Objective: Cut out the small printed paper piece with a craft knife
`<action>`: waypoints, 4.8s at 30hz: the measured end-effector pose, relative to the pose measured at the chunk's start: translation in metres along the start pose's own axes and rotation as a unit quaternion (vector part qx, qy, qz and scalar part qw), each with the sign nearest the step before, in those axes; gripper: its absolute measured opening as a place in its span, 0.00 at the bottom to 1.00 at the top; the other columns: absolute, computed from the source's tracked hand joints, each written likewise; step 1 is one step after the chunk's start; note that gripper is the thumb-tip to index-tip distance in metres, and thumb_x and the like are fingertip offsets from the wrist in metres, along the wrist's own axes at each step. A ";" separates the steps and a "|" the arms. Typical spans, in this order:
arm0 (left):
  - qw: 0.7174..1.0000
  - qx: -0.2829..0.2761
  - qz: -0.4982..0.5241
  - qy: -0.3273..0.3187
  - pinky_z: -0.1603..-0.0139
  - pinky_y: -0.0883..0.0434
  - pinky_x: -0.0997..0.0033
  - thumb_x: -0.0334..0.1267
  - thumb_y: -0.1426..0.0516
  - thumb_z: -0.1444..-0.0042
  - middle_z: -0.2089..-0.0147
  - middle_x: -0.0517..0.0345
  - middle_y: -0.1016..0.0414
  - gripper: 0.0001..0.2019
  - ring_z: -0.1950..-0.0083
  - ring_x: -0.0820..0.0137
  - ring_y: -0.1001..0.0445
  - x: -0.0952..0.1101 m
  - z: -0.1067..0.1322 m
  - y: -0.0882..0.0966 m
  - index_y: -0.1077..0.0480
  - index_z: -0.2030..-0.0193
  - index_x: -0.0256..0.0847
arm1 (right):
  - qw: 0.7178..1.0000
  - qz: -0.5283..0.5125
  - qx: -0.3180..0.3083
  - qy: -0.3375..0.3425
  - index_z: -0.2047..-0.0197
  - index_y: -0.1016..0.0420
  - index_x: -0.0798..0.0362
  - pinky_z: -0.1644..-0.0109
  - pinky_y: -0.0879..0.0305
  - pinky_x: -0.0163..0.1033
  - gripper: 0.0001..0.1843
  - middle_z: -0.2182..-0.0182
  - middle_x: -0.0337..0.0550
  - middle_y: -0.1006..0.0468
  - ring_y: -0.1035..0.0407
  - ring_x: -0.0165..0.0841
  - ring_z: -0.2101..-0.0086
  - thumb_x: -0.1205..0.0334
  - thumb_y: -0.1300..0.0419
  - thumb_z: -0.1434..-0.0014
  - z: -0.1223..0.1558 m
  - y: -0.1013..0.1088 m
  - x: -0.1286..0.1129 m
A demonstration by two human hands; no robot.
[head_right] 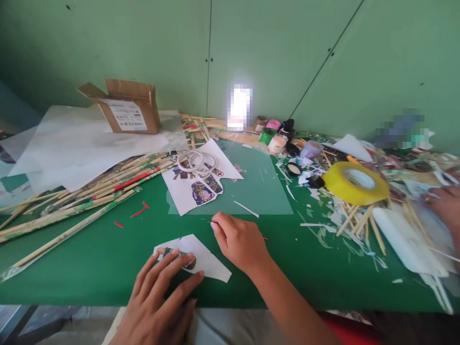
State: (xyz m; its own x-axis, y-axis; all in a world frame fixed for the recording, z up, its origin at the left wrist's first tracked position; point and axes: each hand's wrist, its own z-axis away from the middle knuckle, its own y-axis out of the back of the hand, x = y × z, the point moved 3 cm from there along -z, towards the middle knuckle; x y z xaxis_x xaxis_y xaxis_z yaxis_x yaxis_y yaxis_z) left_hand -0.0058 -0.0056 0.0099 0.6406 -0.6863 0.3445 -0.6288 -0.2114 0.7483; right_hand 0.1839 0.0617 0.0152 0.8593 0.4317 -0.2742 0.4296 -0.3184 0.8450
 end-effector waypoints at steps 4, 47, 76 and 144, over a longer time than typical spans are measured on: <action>0.999 0.010 -0.039 0.007 0.35 0.42 0.66 0.34 0.48 0.35 0.49 0.58 0.22 0.11 0.43 0.68 0.30 -0.006 0.001 0.012 0.24 0.54 0.47 | 1.000 0.008 -0.005 0.009 0.65 0.29 0.52 0.74 0.48 0.32 0.13 0.76 0.36 0.23 0.30 0.25 0.77 0.64 0.52 0.32 0.002 0.002 0.000; 0.995 -0.093 -0.041 0.020 0.26 0.53 0.64 0.44 0.45 0.36 0.36 0.55 0.29 0.21 0.32 0.66 0.37 -0.011 0.023 -0.004 0.30 0.39 0.40 | 0.976 0.023 -0.173 0.132 0.70 0.34 0.49 0.75 0.55 0.39 0.12 0.80 0.32 0.36 0.40 0.27 0.80 0.66 0.49 0.33 -0.006 -0.004 -0.049; 0.993 -0.102 -0.043 0.031 0.27 0.50 0.65 0.43 0.45 0.36 0.39 0.52 0.26 0.21 0.33 0.66 0.36 -0.010 0.022 -0.002 0.31 0.39 0.36 | 0.960 0.072 -0.209 0.173 0.62 0.31 0.48 0.78 0.54 0.40 0.08 0.79 0.35 0.35 0.40 0.30 0.82 0.67 0.49 0.37 -0.004 0.002 -0.053; 0.992 -0.107 -0.064 0.030 0.30 0.46 0.59 0.43 0.45 0.36 0.36 0.60 0.29 0.21 0.37 0.61 0.33 -0.007 0.015 -0.004 0.32 0.37 0.42 | 0.954 0.149 -0.201 0.165 0.65 0.32 0.50 0.77 0.57 0.38 0.07 0.81 0.31 0.42 0.45 0.28 0.83 0.64 0.46 0.33 0.017 0.020 -0.035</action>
State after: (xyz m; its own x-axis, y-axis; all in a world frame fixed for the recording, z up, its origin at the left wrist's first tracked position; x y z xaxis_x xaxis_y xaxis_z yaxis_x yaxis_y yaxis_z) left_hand -0.0146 -0.0103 -0.0045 0.7380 -0.6199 0.2666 -0.4363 -0.1370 0.8893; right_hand 0.1670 0.0252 0.0342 0.7643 0.6354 0.1098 -0.0190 -0.1480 0.9888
